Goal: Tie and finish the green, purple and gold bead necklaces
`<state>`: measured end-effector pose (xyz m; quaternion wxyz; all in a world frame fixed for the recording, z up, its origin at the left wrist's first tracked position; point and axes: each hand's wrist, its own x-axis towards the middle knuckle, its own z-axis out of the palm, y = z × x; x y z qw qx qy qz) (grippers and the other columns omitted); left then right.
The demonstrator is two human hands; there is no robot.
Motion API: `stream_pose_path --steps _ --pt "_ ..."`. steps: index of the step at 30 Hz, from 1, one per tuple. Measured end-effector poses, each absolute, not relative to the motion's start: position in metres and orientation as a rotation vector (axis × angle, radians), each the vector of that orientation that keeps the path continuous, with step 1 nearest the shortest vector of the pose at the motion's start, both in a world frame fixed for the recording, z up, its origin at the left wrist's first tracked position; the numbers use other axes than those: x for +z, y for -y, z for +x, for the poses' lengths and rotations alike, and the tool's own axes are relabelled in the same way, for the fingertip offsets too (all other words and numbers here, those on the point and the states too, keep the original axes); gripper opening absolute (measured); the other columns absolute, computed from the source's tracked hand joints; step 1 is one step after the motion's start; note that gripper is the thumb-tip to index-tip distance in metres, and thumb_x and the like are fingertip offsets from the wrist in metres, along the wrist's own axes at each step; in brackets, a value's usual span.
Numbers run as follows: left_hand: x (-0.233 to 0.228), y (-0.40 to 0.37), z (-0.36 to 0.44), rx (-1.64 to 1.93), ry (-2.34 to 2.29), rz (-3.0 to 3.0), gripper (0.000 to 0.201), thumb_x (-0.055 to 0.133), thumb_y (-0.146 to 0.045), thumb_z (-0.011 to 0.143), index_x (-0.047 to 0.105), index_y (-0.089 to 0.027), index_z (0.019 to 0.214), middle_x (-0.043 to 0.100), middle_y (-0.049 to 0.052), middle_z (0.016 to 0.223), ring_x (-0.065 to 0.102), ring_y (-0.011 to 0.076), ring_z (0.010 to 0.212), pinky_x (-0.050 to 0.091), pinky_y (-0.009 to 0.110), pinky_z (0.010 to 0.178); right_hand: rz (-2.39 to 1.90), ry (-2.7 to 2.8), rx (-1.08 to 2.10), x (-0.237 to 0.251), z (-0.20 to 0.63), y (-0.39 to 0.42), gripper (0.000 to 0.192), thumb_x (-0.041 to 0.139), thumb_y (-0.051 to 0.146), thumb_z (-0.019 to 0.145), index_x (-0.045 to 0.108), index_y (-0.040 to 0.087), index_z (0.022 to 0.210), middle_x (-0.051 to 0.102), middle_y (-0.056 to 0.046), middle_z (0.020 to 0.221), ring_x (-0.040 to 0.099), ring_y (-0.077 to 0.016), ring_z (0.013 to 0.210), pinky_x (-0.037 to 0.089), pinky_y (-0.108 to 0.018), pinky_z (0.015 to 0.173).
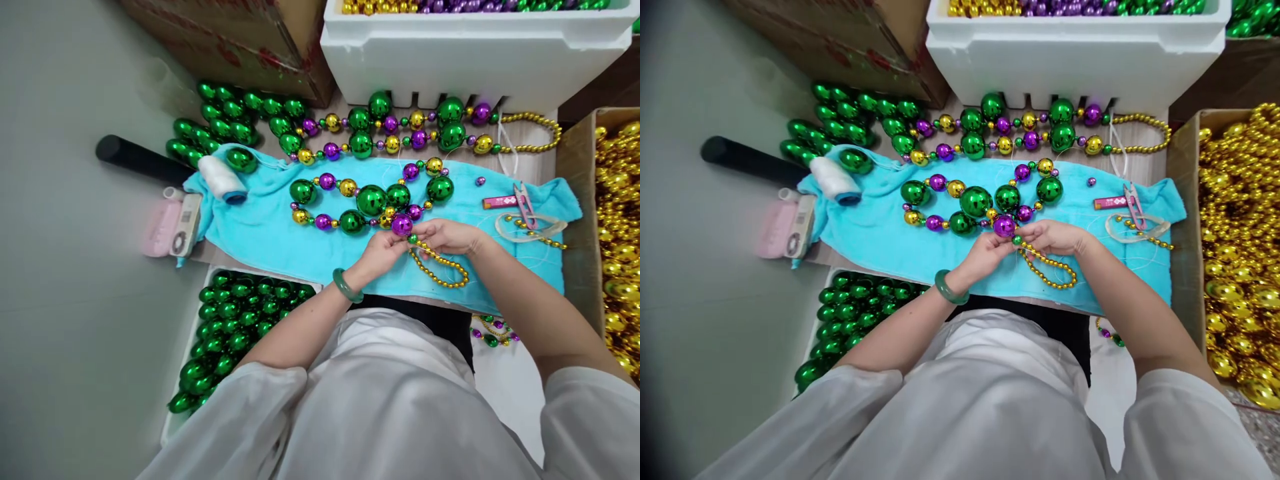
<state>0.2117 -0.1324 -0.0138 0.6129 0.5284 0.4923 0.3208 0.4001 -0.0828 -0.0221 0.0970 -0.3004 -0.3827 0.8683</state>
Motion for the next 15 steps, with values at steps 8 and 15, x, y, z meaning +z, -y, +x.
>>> stream_pose_path --steps 8,15 --pt "-0.019 0.134 0.219 0.793 -1.366 1.269 0.021 0.060 -0.028 0.082 0.072 -0.015 0.072 0.068 0.002 0.066 0.057 0.0131 0.064 0.044 0.024 0.066 -1.007 0.870 2.416 -0.025 0.383 0.094 0.038 0.079 0.012 0.051 0.069 0.014 0.088 0.068 0.001 0.069 0.063 -0.0104 0.061 0.046 -0.019 0.055" --pt "-0.014 0.137 0.219 0.830 -1.332 1.175 0.028 0.063 -0.040 0.079 0.071 -0.015 0.069 0.069 0.003 0.072 0.057 0.0140 0.068 0.044 0.025 0.071 -1.270 1.178 2.300 -0.021 0.383 0.093 0.027 0.081 0.028 0.053 0.062 0.012 0.066 0.062 0.001 0.059 0.051 -0.0074 0.051 0.035 -0.020 0.048"
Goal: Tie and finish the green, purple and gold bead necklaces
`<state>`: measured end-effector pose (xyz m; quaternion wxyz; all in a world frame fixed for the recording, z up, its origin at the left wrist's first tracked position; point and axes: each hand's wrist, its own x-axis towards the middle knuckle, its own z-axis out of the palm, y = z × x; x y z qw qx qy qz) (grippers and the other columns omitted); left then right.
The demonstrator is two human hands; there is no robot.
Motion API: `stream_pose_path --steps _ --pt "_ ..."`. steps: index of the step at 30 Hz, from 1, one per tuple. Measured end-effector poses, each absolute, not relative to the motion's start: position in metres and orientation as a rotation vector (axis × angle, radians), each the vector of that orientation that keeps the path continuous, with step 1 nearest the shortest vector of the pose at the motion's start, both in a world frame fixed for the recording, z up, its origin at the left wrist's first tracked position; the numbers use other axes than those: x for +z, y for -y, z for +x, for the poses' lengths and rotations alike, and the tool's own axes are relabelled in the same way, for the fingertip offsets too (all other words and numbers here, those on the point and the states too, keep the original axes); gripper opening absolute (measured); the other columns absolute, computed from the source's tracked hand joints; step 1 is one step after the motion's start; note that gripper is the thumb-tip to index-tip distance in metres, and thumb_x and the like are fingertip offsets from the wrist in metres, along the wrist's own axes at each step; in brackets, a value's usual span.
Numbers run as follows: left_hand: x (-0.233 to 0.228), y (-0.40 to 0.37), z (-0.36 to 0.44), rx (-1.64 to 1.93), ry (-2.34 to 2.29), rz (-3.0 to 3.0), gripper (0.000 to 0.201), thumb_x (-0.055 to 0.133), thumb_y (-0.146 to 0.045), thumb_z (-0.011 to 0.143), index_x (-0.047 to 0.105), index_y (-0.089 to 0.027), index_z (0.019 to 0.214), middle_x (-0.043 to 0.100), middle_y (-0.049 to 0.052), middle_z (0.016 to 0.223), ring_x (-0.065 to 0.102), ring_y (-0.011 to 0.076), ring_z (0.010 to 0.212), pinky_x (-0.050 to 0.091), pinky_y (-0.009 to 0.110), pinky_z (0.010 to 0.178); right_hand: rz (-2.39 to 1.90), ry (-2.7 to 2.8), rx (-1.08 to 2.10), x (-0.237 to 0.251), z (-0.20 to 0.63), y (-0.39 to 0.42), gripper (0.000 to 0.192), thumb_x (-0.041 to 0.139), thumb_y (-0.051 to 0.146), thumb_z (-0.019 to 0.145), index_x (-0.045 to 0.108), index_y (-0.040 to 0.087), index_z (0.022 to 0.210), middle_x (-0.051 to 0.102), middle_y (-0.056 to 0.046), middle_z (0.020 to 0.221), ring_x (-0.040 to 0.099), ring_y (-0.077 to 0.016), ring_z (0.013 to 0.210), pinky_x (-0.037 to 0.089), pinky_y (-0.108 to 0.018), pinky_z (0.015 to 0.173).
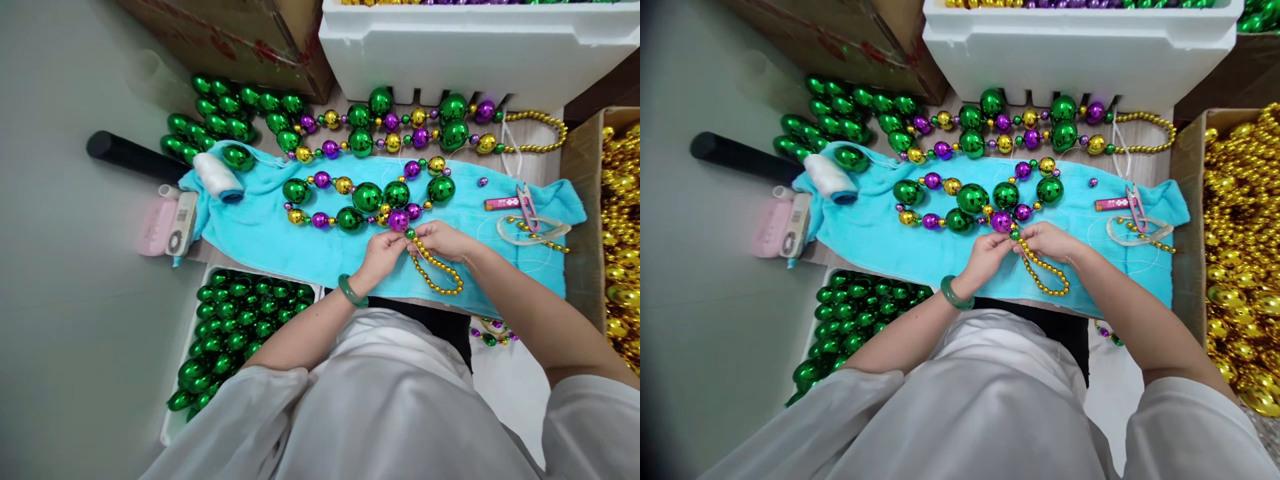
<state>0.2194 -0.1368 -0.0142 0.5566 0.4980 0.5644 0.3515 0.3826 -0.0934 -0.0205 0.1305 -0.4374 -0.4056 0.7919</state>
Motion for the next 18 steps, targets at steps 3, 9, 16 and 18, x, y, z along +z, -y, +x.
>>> stream_pose_path --steps 3,9,16,18 --pt "-0.012 0.142 0.217 0.795 -1.461 1.309 0.025 0.059 -0.035 0.082 0.072 -0.016 0.072 0.066 0.001 0.067 0.053 0.0131 0.064 0.040 0.025 0.067 -1.375 1.454 2.117 -0.016 0.385 0.086 0.020 0.071 0.031 0.064 0.059 0.014 0.066 0.053 0.005 0.051 0.039 -0.0057 0.044 0.028 -0.021 0.046" --pt "-0.014 0.143 0.213 0.680 -1.531 1.398 0.025 0.058 -0.031 0.082 0.063 -0.017 0.062 0.049 -0.004 0.053 0.041 0.0104 0.057 0.030 0.024 0.059 -1.349 2.026 1.557 0.001 0.387 0.075 0.013 0.058 0.027 0.070 0.061 0.015 0.066 0.050 0.004 0.056 0.043 -0.0089 0.056 0.030 -0.024 0.056" --pt "-0.026 0.141 0.208 0.697 -1.434 1.044 0.013 0.065 -0.026 0.074 0.070 -0.015 0.070 0.065 -0.001 0.066 0.053 0.0120 0.065 0.040 0.025 0.068 -1.396 1.794 1.611 -0.004 0.388 0.083 0.017 0.059 0.032 0.065 0.059 0.015 0.061 0.044 0.004 0.051 0.039 -0.0092 0.054 0.030 -0.025 0.055" --pt "-0.026 0.144 0.206 0.696 -1.487 1.117 0.013 0.062 -0.025 0.075 0.072 -0.015 0.075 0.069 0.001 0.072 0.056 0.0134 0.069 0.041 0.025 0.070 -1.459 1.638 1.624 -0.008 0.389 0.086 0.017 0.061 0.032 0.063 0.059 0.016 0.060 0.043 0.005 0.050 0.037 -0.0090 0.052 0.028 -0.025 0.053"
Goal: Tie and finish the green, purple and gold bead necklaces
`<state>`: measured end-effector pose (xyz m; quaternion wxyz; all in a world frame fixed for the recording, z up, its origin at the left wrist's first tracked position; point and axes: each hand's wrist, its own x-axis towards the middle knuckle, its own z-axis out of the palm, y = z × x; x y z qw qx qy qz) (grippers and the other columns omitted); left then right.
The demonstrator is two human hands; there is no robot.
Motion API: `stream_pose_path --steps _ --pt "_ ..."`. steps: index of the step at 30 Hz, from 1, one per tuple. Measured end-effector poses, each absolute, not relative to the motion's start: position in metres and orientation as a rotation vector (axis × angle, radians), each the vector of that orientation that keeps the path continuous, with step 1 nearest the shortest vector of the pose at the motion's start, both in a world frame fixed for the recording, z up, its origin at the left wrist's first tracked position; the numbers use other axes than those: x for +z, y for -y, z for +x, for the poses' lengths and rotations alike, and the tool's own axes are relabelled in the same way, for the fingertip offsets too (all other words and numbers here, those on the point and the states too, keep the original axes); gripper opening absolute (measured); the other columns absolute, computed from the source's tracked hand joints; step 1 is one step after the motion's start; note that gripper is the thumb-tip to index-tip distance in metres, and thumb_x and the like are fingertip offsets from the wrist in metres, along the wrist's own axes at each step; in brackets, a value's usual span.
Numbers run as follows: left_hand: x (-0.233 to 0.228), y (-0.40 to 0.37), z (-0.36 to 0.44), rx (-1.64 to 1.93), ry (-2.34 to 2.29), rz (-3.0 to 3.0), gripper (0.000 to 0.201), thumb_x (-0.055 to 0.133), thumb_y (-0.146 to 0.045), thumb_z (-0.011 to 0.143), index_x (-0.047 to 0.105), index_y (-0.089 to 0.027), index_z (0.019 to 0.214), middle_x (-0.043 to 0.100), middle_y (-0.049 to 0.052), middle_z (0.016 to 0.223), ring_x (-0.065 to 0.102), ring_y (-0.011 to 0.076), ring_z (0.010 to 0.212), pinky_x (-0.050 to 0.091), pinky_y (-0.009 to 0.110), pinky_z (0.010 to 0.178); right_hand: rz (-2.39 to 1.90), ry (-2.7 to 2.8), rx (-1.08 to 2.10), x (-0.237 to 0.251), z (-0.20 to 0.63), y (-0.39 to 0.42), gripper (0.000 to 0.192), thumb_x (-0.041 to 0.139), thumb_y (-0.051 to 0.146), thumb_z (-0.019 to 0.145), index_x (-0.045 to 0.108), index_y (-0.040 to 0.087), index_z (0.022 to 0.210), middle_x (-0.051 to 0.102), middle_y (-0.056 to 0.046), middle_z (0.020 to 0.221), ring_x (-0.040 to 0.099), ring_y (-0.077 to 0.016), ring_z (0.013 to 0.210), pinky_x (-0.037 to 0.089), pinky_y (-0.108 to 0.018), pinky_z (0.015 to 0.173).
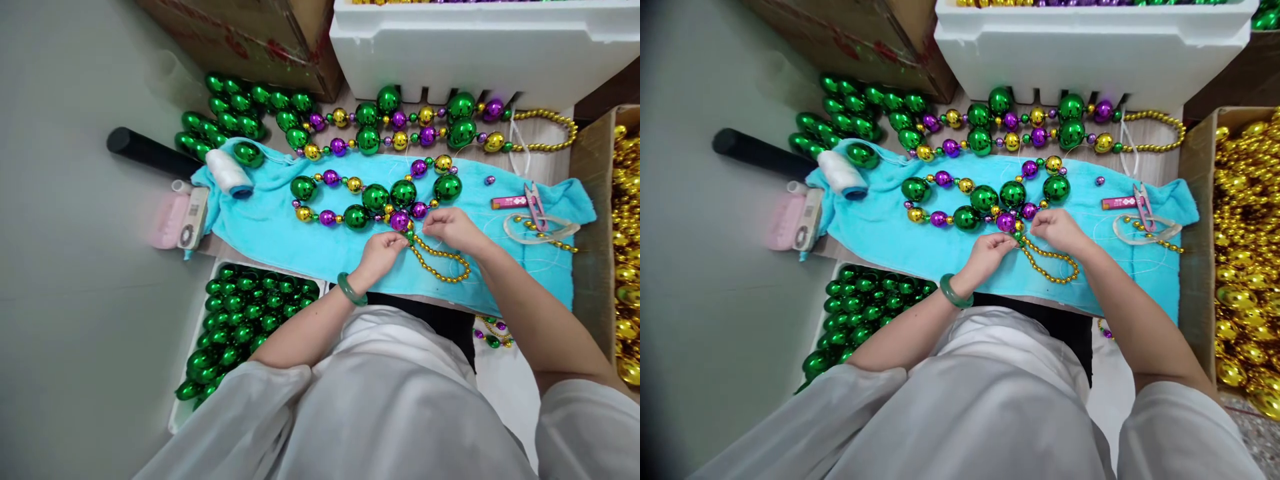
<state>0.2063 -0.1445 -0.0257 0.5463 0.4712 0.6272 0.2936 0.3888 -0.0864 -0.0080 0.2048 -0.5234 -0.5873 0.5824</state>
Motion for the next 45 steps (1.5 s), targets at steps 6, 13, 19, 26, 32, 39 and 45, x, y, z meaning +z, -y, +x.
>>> stream_pose_path --steps 6,13,19,26,32,39,45 --pt "-0.019 0.154 0.207 0.693 -1.597 1.441 0.018 0.057 -0.027 0.084 0.071 -0.017 0.078 0.071 0.004 0.080 0.061 0.0167 0.078 0.044 0.027 0.076 -1.471 1.170 1.647 -0.003 0.393 0.103 0.018 0.068 0.032 0.062 0.058 0.017 0.063 0.040 0.005 0.048 0.033 -0.0077 0.047 0.023 -0.024 0.047" --pt "-0.016 0.155 0.212 0.627 -1.571 1.583 0.020 0.053 -0.024 0.088 0.071 -0.018 0.082 0.072 0.004 0.086 0.063 0.0172 0.082 0.045 0.027 0.079 -1.085 0.799 1.875 0.003 0.389 0.121 0.027 0.071 0.037 0.071 0.048 0.022 0.074 0.059 -0.003 0.078 0.056 -0.0157 0.071 0.037 -0.024 0.050" --pt "-0.018 0.159 0.213 0.591 -1.545 1.712 0.020 0.051 -0.022 0.089 0.069 -0.018 0.082 0.072 0.004 0.086 0.063 0.0170 0.081 0.046 0.028 0.078 -1.119 0.648 1.789 -0.005 0.377 0.111 0.034 0.076 0.031 0.061 0.044 0.020 0.064 0.031 0.007 0.049 0.037 -0.0065 0.043 0.018 -0.016 0.038" --pt "-0.021 0.159 0.210 0.489 -1.590 1.788 0.018 0.052 -0.020 0.088 0.069 -0.019 0.083 0.072 0.003 0.086 0.064 0.0172 0.081 0.047 0.028 0.078 -1.179 0.596 1.741 -0.021 0.370 0.107 0.031 0.075 0.027 0.056 0.046 0.019 0.060 0.030 0.009 0.046 0.033 -0.0040 0.038 0.015 -0.015 0.035" --pt "-0.005 0.155 0.202 0.456 -1.544 2.103 0.020 0.049 -0.021 0.091 0.067 -0.016 0.085 0.068 0.006 0.084 0.060 0.0187 0.083 0.046 0.031 0.078 -1.117 1.011 1.526 -0.015 0.385 0.111 0.021 0.069 0.032 0.071 0.052 0.020 0.069 0.039 0.008 0.049 0.036 -0.0066 0.041 0.026 -0.019 0.037" --pt "0.024 0.151 0.194 0.495 -1.445 2.567 0.023 0.043 -0.017 0.091 0.064 -0.016 0.081 0.058 0.006 0.075 0.050 0.0187 0.075 0.042 0.032 0.069 -1.143 1.695 1.127 0.009 0.405 0.116 0.012 0.062 0.027 0.080 0.059 0.019 0.072 0.043 0.005 0.055 0.037 -0.0082 0.051 0.031 -0.024 0.050" --pt "0.041 0.124 0.192 0.800 -1.229 2.957 0.027 0.040 -0.013 0.092 0.064 -0.018 0.084 0.059 0.008 0.089 0.049 0.0190 0.083 0.043 0.034 0.074 -1.108 1.864 1.033 0.018 0.394 0.114 0.009 0.066 0.026 0.077 0.073 0.020 0.079 0.066 -0.001 0.070 0.051 -0.0113 0.059 0.040 -0.027 0.061"
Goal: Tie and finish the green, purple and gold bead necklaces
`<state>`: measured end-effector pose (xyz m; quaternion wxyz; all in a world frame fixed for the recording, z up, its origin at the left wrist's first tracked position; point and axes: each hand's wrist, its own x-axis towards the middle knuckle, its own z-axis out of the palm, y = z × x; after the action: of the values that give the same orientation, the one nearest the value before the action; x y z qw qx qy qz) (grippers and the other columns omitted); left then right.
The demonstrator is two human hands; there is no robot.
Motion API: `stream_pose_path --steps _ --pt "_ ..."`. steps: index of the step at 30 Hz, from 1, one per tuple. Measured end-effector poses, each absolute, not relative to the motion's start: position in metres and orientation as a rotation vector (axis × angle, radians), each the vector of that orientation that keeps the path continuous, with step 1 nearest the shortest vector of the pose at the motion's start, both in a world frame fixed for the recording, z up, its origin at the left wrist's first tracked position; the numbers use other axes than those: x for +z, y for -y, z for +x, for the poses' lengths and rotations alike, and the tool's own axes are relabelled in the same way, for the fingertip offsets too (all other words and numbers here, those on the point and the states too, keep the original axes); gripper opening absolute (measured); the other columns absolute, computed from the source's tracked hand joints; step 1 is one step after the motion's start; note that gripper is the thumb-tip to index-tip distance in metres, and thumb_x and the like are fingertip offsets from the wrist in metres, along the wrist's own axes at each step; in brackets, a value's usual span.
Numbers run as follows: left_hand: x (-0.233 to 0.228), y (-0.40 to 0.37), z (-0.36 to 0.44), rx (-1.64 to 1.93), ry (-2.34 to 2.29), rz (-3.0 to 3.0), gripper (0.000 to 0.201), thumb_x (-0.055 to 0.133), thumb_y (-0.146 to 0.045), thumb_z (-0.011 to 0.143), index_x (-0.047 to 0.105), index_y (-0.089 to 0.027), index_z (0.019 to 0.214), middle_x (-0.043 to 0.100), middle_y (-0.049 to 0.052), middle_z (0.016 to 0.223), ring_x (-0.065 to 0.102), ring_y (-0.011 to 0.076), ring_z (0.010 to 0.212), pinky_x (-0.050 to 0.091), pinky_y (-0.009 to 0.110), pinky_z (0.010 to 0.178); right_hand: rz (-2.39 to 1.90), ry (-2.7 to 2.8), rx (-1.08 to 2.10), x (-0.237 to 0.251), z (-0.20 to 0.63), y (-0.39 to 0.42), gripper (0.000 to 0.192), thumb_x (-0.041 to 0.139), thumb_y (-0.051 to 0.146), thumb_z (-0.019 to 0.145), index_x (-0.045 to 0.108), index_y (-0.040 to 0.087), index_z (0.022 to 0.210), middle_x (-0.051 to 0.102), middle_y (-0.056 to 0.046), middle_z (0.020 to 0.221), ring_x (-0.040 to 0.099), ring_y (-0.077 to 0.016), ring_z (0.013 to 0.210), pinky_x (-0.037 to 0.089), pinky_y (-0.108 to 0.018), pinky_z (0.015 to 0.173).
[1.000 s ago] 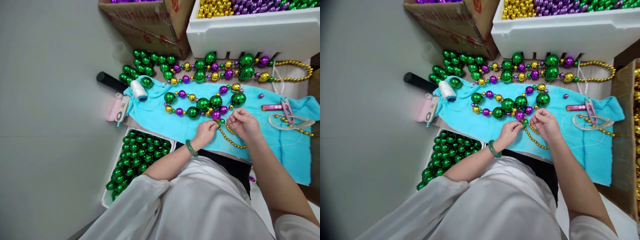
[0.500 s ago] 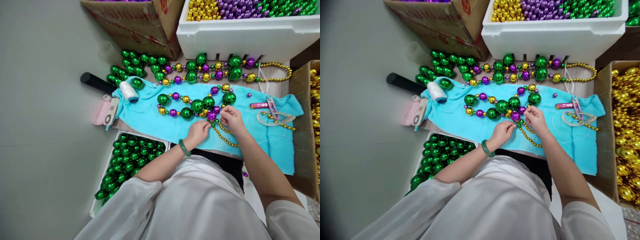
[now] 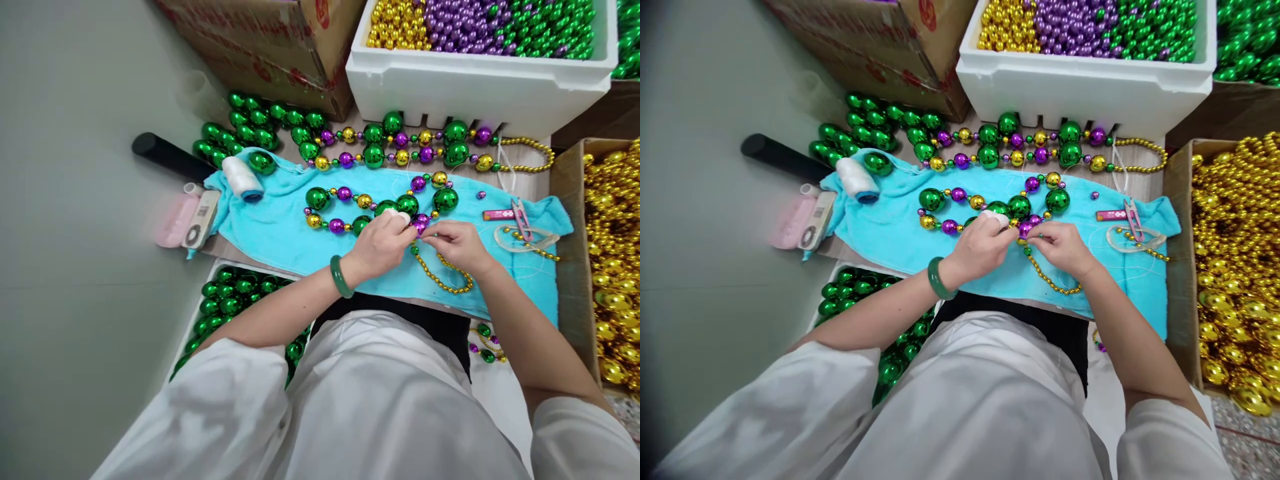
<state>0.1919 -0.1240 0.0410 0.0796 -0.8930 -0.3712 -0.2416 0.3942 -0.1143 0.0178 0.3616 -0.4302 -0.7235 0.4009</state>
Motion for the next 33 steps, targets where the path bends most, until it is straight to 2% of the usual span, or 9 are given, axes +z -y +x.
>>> stream_pose_path --steps 2,7,9,12,18,22,28,31,33 --pt "0.046 0.113 0.193 -0.869 1.043 -2.628 0.024 0.042 -0.016 0.093 0.066 -0.019 0.090 0.059 0.008 0.097 0.051 0.0205 0.092 0.044 0.036 0.080 -1.142 1.775 1.065 0.015 0.391 0.113 0.010 0.066 0.027 0.076 0.072 0.020 0.074 0.066 -0.001 0.068 0.053 -0.0122 0.059 0.041 -0.028 0.061" --pt "0.053 0.108 0.198 -1.205 1.337 -2.408 0.024 0.057 -0.032 0.089 0.064 -0.024 0.111 0.057 0.010 0.116 0.045 0.0274 0.117 0.040 0.045 0.095 -1.223 1.322 1.286 0.003 0.393 0.110 0.011 0.071 0.030 0.070 0.070 0.020 0.071 0.044 0.007 0.043 0.035 -0.0075 0.042 0.029 -0.024 0.045" --pt "0.046 0.116 0.202 -1.209 1.381 -2.432 0.022 0.059 -0.033 0.088 0.066 -0.023 0.106 0.061 0.009 0.110 0.046 0.0272 0.114 0.040 0.045 0.096 -1.205 1.183 1.375 -0.001 0.392 0.111 0.012 0.073 0.031 0.069 0.069 0.020 0.072 0.041 0.008 0.041 0.033 -0.0067 0.039 0.027 -0.023 0.041" --pt "0.032 0.130 0.214 -1.082 1.349 -2.617 0.018 0.055 -0.029 0.090 0.069 -0.020 0.094 0.064 0.007 0.096 0.052 0.0217 0.096 0.044 0.039 0.089 -1.168 1.045 1.470 -0.001 0.386 0.112 0.014 0.075 0.031 0.067 0.069 0.020 0.074 0.044 0.007 0.043 0.033 -0.0058 0.038 0.025 -0.021 0.038" --pt "0.019 0.133 0.240 -1.026 1.727 -2.638 0.020 0.055 -0.030 0.089 0.071 -0.017 0.094 0.066 0.008 0.097 0.054 0.0211 0.092 0.044 0.040 0.087 -1.138 0.785 1.544 0.005 0.371 0.116 0.022 0.078 0.034 0.063 0.065 0.020 0.075 0.051 0.006 0.052 0.031 -0.0035 0.038 0.019 -0.018 0.034" --pt "0.023 0.123 0.242 -1.206 1.899 -2.689 0.015 0.056 -0.022 0.088 0.069 -0.019 0.080 0.068 0.004 0.089 0.057 0.0176 0.090 0.044 0.037 0.088 -1.122 0.750 1.541 0.008 0.369 0.116 0.024 0.076 0.035 0.065 0.063 0.020 0.079 0.049 0.007 0.056 0.028 -0.0028 0.040 0.019 -0.017 0.034" --pt "0.031 0.113 0.234 -1.323 1.940 -2.808 0.013 0.057 -0.021 0.087 0.066 -0.019 0.078 0.070 0.002 0.081 0.060 0.0172 0.083 0.045 0.035 0.085 -0.976 0.526 1.636 0.011 0.374 0.111 0.032 0.068 0.025 0.067 0.055 0.023 0.096 0.030 0.010 0.055 0.031 -0.0047 0.044 0.019 -0.015 0.036" --pt "0.032 0.110 0.233 -1.562 1.969 -2.823 0.012 0.058 -0.020 0.085 0.066 -0.019 0.076 0.071 0.003 0.083 0.063 0.0172 0.085 0.048 0.035 0.085 -0.972 0.373 1.653 0.007 0.374 0.107 0.034 0.064 0.019 0.063 0.052 0.022 0.095 0.031 0.010 0.055 0.033 -0.0055 0.045 0.020 -0.014 0.036" --pt "0.033 0.109 0.233 -1.777 2.013 -2.888 0.012 0.056 -0.019 0.085 0.064 -0.018 0.077 0.070 0.003 0.084 0.064 0.0152 0.081 0.051 0.031 0.078 -0.981 0.286 1.651 0.003 0.373 0.105 0.034 0.062 0.017 0.062 0.050 0.022 0.093 0.031 0.010 0.053 0.033 -0.0057 0.044 0.020 -0.013 0.035"
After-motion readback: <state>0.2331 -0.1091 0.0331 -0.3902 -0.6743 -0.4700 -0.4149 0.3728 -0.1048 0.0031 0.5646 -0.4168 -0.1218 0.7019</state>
